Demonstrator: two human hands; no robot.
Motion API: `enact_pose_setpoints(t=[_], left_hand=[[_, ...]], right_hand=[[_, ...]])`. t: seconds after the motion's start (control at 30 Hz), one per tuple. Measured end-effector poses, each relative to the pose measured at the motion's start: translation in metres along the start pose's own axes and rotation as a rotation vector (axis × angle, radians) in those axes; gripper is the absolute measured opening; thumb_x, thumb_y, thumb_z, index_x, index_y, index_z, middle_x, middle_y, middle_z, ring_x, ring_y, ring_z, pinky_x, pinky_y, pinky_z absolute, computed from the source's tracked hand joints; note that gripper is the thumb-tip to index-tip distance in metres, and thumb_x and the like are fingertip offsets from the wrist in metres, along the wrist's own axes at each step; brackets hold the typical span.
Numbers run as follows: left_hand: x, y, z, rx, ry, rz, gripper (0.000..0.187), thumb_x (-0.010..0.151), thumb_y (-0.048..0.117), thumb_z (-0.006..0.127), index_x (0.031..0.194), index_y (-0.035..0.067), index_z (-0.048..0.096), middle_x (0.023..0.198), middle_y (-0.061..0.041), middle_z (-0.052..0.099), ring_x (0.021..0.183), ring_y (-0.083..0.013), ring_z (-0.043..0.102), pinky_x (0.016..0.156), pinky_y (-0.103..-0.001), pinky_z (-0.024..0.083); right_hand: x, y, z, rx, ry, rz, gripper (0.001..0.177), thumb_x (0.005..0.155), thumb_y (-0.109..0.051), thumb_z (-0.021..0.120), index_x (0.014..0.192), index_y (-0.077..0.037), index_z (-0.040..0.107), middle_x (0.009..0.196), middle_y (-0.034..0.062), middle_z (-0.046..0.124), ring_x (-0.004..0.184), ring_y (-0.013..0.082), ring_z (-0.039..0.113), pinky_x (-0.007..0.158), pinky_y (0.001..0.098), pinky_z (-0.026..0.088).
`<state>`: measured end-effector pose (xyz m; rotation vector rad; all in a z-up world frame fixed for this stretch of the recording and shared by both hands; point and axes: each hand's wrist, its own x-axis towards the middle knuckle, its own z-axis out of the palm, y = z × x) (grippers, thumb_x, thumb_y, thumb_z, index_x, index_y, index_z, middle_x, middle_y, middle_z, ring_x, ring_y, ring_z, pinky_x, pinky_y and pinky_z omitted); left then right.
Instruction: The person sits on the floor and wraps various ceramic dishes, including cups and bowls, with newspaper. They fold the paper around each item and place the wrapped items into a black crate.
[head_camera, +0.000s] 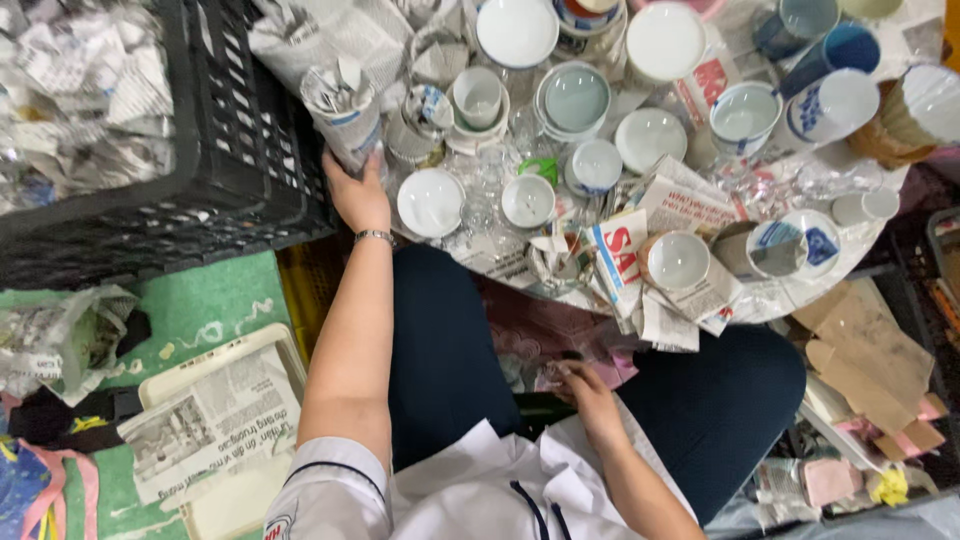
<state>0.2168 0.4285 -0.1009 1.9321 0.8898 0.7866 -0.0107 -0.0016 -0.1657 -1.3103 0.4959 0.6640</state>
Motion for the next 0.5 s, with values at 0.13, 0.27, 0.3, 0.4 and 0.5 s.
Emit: enact_pose_setpoints(t=[0.13,0.27,0.3,0.4,0.5], left_hand=[[0.006,-0.001,0.003,0.13,0.012,-0.005,0.073,0.091,0.034,0.078,0.151,0.008,0.044,0.137,-0.024,0.061,0.124,-0.0432,0.059,0.101,-0.047,0.047],[0.004,-0.015,0.004,0.095,0.033,0.029,0.072,0.093,0.036,0.077,0.149,0.005,0.044,0.138,-0.025,0.061,0.124,-0.0435,0.059,0.101,-0.047,0.048],[0.005,-0.017,0.005,0.07,0.036,0.044,0.071,0.094,0.036,0.076,0.149,0.004,0.044,0.139,-0.025,0.061,0.125,-0.043,0.059,0.102,-0.047,0.048],[0.009,-0.021,0.009,-0.016,0.021,-0.062,0.072,0.093,0.038,0.076,0.148,0.005,0.043,0.139,-0.022,0.061,0.124,-0.0401,0.06,0.1,-0.045,0.048],[0.008,-0.027,0.013,-0.113,0.044,-0.024,0.067,0.095,0.035,0.074,0.147,0.004,0.046,0.138,-0.022,0.064,0.124,-0.0385,0.062,0.103,-0.044,0.048]], right_hand=[[-0.001,-0.006,0.002,0.016,-0.009,0.005,0.032,0.098,-0.019,0.055,0.124,-0.004,0.066,0.112,0.0107,0.073,0.096,0.0206,0.07,0.087,0.0321,0.054],[-0.004,-0.008,0.005,-0.067,-0.001,0.014,0.032,0.1,-0.021,0.057,0.125,-0.004,0.067,0.109,0.0108,0.073,0.095,0.0192,0.068,0.086,0.0321,0.053],[-0.003,-0.009,0.006,-0.061,0.001,0.025,0.032,0.099,-0.021,0.057,0.125,-0.005,0.067,0.108,0.0102,0.074,0.095,0.0189,0.069,0.086,0.032,0.053],[-0.003,-0.012,0.009,-0.06,-0.008,0.022,0.032,0.099,-0.021,0.057,0.124,-0.005,0.067,0.108,0.0083,0.073,0.095,0.0182,0.069,0.086,0.0319,0.053],[-0.006,-0.013,0.01,-0.052,-0.018,0.008,0.031,0.099,-0.021,0.058,0.124,-0.004,0.066,0.108,0.0085,0.073,0.094,0.019,0.069,0.086,0.0322,0.053]])
